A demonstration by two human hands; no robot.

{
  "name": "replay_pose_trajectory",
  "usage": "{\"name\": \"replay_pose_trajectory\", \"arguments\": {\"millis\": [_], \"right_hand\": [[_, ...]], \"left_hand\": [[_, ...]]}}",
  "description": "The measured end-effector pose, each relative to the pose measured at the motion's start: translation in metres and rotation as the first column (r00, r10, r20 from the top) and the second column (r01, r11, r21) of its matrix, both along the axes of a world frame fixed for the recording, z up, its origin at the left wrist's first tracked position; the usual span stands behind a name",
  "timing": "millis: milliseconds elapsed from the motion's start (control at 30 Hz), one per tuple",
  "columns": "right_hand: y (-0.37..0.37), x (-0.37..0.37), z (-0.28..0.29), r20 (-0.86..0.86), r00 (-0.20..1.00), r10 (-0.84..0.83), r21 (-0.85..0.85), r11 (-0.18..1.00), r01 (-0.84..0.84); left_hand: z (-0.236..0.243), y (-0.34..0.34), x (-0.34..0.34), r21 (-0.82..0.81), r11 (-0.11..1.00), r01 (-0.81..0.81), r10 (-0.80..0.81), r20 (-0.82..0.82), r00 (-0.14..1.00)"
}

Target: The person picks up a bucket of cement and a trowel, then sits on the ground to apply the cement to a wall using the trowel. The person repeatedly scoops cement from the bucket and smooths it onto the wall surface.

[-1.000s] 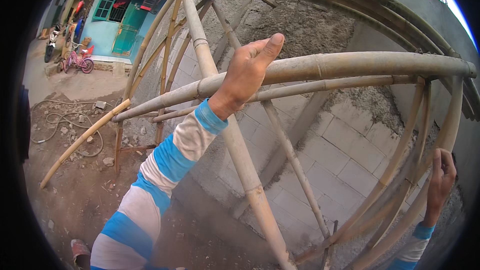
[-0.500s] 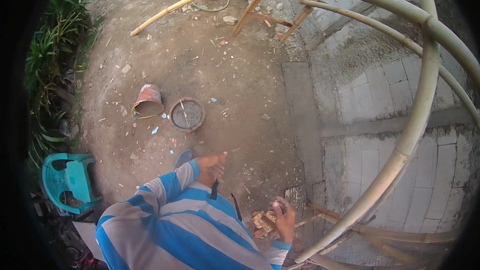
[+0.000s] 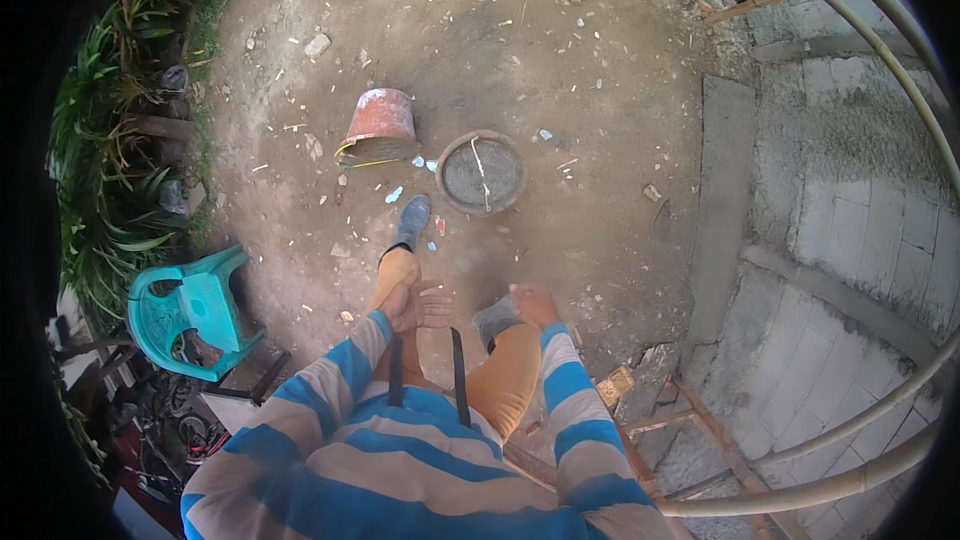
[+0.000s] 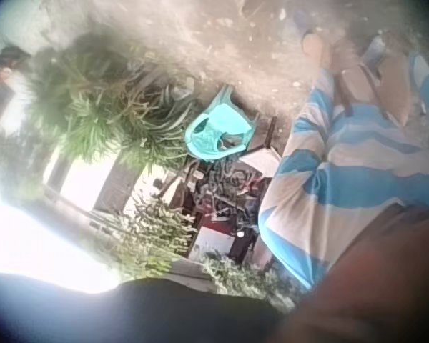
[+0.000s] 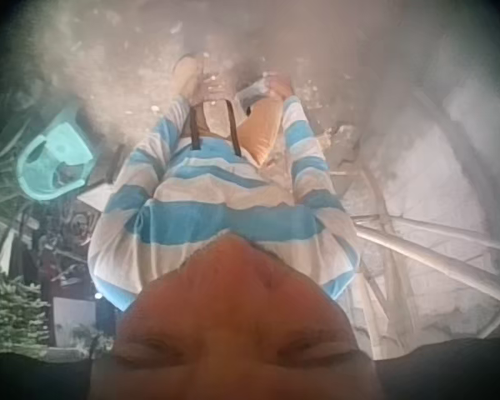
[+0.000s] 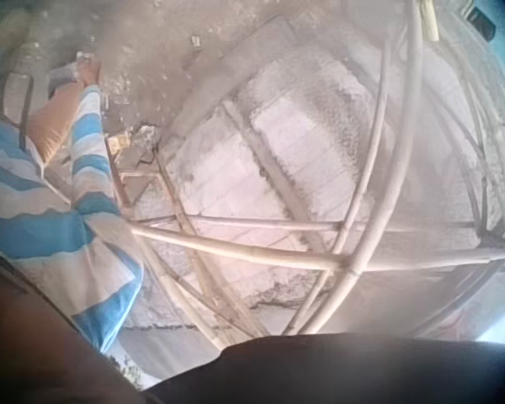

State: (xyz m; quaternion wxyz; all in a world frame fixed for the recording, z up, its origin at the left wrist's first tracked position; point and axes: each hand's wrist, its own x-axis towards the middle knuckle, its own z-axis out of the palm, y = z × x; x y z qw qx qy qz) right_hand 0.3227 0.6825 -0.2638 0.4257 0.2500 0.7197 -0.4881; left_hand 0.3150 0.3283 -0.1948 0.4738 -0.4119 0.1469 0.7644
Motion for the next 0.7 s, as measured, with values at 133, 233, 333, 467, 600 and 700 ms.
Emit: {"name": "replay_pose_trajectory", "arguments": {"millis": [133,233,333,467,600,700], "right_hand": [[-0.098,-0.098,-0.129,-0.604,0.797,-0.031,0.278,0.928,0.247],[-0.127,-0.162,-0.179,-0.710,0.702,0.052,0.299,0.925,0.234],[-0.164,-0.193,-0.167,-0.222,0.955,-0.199,-0.089,0.979,0.183],[-0.155,-0.173,-0.178,-0.213,0.949,-0.233,0.104,0.960,0.259],[-0.138,-0.181,-0.194,-0.536,0.767,-0.352,0.099,0.876,0.472],[-0.139,-0.164,-0.162,-0.439,0.770,-0.463,0.098,0.827,0.553]], "left_hand": [[-0.021,-0.038,0.010,0.079,0.995,-0.061,0.054,0.086,0.995],[-0.023,-0.055,0.000,0.167,0.983,-0.080,0.064,0.102,0.993],[-0.027,-0.071,0.011,0.147,0.974,-0.170,0.150,0.139,0.979],[-0.025,-0.069,0.018,0.152,0.970,-0.191,0.168,0.150,0.974],[-0.031,-0.059,0.004,0.195,0.970,-0.146,0.122,0.129,0.984],[-0.033,-0.069,0.005,0.181,0.973,-0.144,0.117,0.154,0.981]]}}
